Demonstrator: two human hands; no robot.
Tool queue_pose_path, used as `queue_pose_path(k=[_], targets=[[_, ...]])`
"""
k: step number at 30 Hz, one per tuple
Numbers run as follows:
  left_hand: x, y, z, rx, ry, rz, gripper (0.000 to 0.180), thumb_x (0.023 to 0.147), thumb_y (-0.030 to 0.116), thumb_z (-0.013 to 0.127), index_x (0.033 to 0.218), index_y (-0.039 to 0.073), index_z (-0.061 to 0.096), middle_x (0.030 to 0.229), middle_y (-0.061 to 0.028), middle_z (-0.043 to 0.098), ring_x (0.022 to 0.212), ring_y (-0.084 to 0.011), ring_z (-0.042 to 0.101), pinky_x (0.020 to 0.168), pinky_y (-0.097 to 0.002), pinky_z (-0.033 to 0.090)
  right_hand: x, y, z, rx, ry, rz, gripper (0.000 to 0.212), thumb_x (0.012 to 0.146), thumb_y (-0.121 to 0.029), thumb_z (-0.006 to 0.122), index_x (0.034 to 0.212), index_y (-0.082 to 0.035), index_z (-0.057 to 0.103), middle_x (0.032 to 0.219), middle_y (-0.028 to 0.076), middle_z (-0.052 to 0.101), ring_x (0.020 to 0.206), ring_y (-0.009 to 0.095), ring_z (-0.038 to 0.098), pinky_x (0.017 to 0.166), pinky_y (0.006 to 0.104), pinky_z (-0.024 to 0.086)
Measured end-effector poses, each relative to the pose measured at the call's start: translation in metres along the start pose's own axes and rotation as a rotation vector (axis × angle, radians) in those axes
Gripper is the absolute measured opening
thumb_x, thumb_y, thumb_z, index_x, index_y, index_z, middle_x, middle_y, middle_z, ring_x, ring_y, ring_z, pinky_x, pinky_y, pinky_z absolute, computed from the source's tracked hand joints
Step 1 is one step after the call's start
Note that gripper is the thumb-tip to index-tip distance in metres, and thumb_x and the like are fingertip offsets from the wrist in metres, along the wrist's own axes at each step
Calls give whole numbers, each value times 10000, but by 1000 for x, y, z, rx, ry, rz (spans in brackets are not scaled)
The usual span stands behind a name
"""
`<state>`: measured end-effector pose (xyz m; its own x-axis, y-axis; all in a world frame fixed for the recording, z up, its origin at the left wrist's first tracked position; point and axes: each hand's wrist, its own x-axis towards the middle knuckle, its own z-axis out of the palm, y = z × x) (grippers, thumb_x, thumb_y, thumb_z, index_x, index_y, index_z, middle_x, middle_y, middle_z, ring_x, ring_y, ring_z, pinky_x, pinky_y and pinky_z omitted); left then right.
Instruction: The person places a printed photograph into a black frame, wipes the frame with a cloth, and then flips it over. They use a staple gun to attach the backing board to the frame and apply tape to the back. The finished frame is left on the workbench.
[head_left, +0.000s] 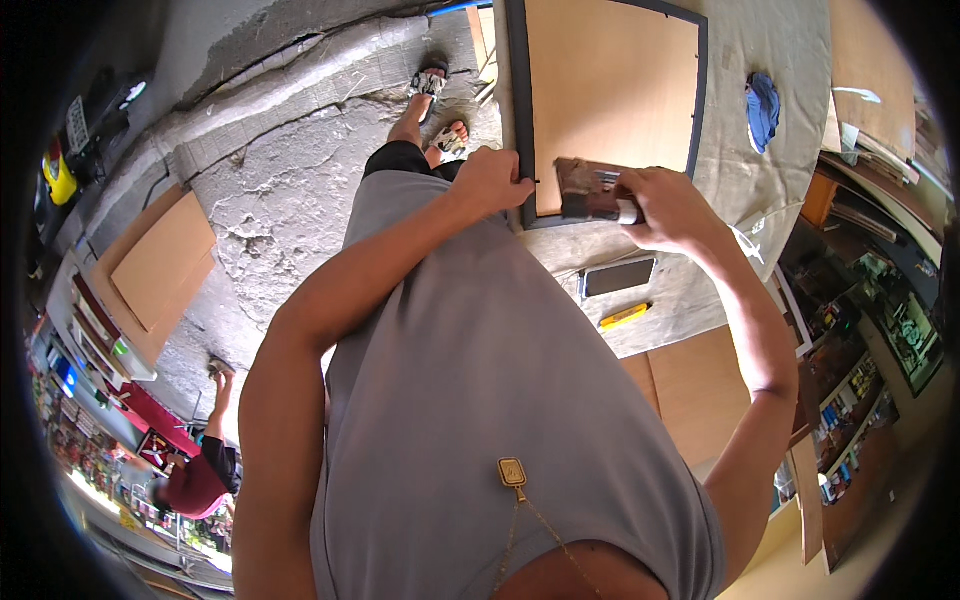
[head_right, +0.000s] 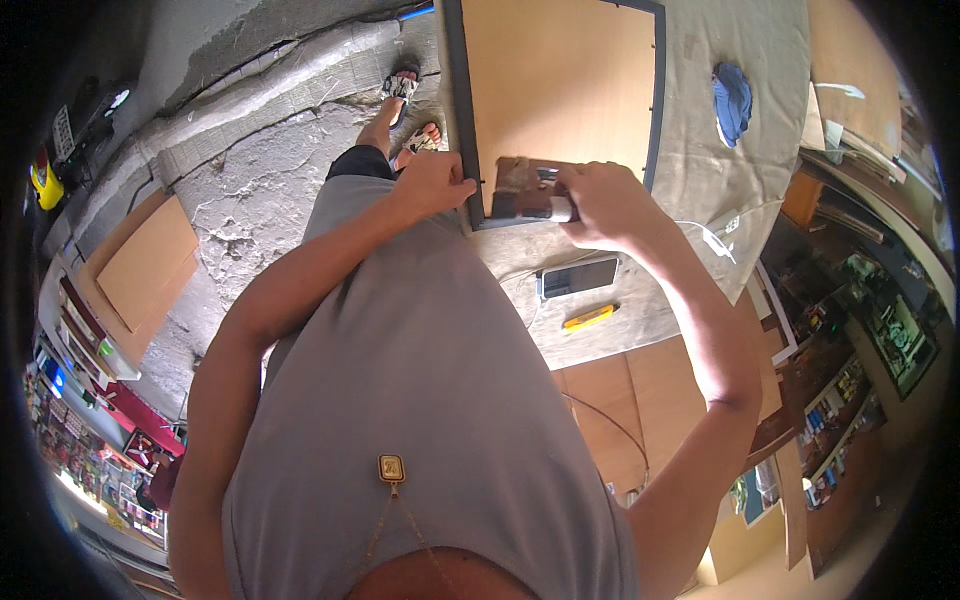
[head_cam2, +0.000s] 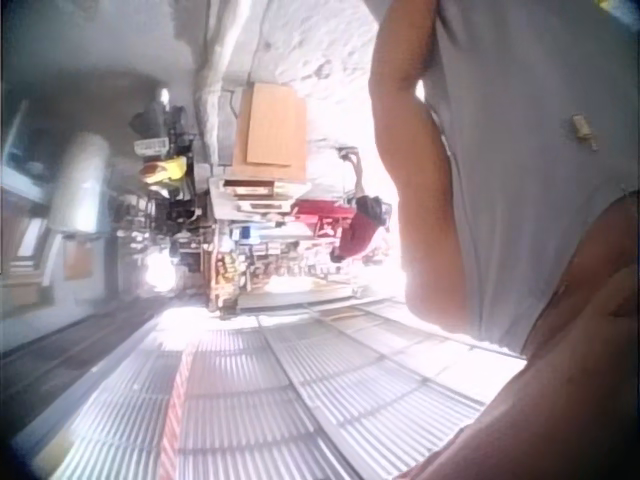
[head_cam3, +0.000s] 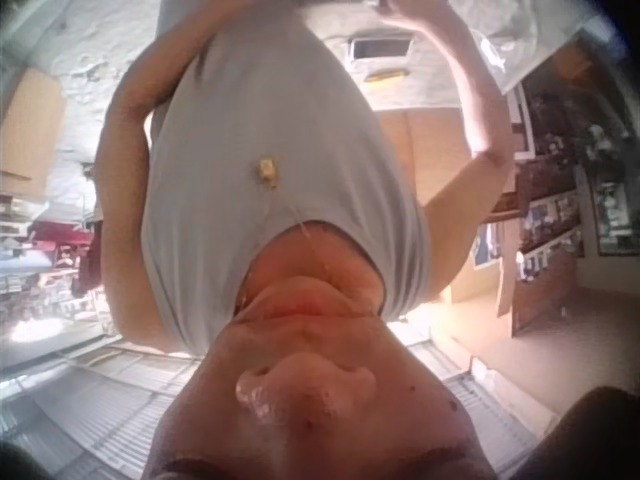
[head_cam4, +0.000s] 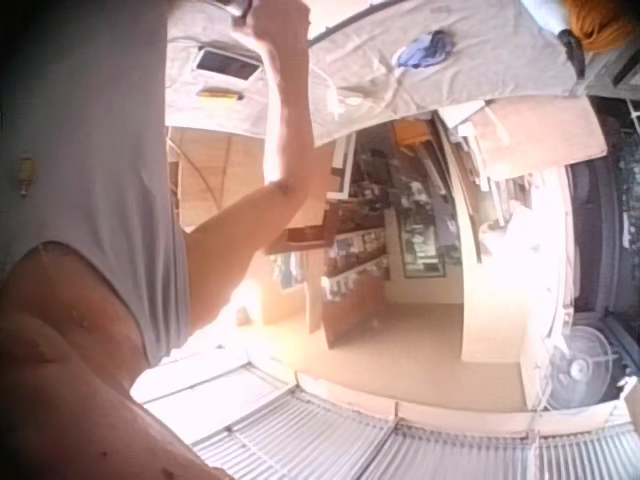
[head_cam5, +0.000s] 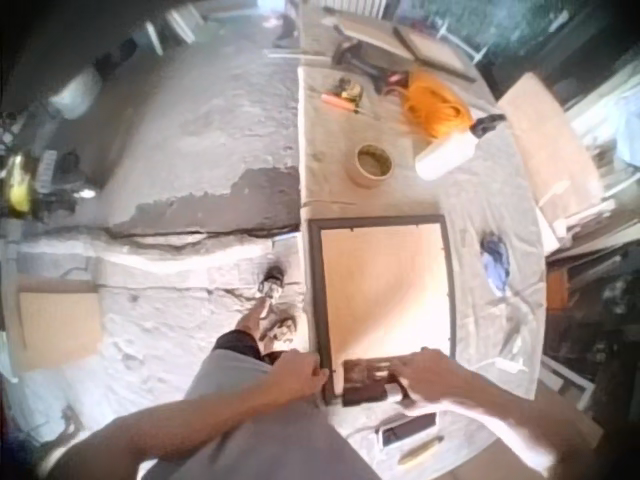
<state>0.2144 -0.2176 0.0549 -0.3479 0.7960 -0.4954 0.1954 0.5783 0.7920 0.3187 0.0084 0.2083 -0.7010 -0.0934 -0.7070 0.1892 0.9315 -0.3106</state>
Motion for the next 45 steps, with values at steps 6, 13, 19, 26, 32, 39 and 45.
queue_pose_path(k=[6,13,19,26,32,39,45], targets=[[0,8,13,90,154,-107,418,689,431,722,672,28,612,598,-121,628,611,-291,660,590,-404,526,12,17,-11,189,69,48,448,681,-66,702,1113,-3,599,971,198,661,889,372,653,792,432,529],[2,9,26,92,219,-190,418,689,422,714,697,14,619,622,-133,637,633,-308,668,612,-410,540,30,26,-2,320,89,-37,458,686,-54,694,1131,23,614,937,205,682,849,339,677,764,379,540],[7,17,7,229,125,-175,468,691,448,731,743,-11,659,657,-152,663,676,-329,687,652,-424,559,47,27,-23,317,33,-45,414,680,-61,690,1080,29,631,913,203,685,818,327,678,752,377,537],[46,22,-31,178,110,-123,509,729,443,714,753,-64,673,719,-270,651,737,-392,687,644,-456,562,64,16,-56,135,-70,-43,386,688,-81,677,1061,6,629,896,180,692,806,340,673,752,406,544],[35,29,-37,126,139,-64,525,737,454,712,734,-70,667,694,-280,636,729,-413,677,652,-468,557,76,1,-56,52,-145,28,387,686,-94,654,1071,-54,638,857,165,692,805,353,668,777,423,542],[43,14,-30,180,85,-16,535,709,490,730,713,-42,671,689,-248,646,719,-398,683,638,-457,559,86,-11,-75,-140,-195,29,307,652,-154,675,937,-39,679,718,175,669,683,345,678,703,420,565],[53,7,-24,186,10,-36,503,757,462,691,758,-41,685,749,-261,658,746,-408,683,682,-464,565,86,-9,-72,-204,-170,36,285,660,-167,687,928,-72,676,715,165,678,700,336,680,719,428,557]])
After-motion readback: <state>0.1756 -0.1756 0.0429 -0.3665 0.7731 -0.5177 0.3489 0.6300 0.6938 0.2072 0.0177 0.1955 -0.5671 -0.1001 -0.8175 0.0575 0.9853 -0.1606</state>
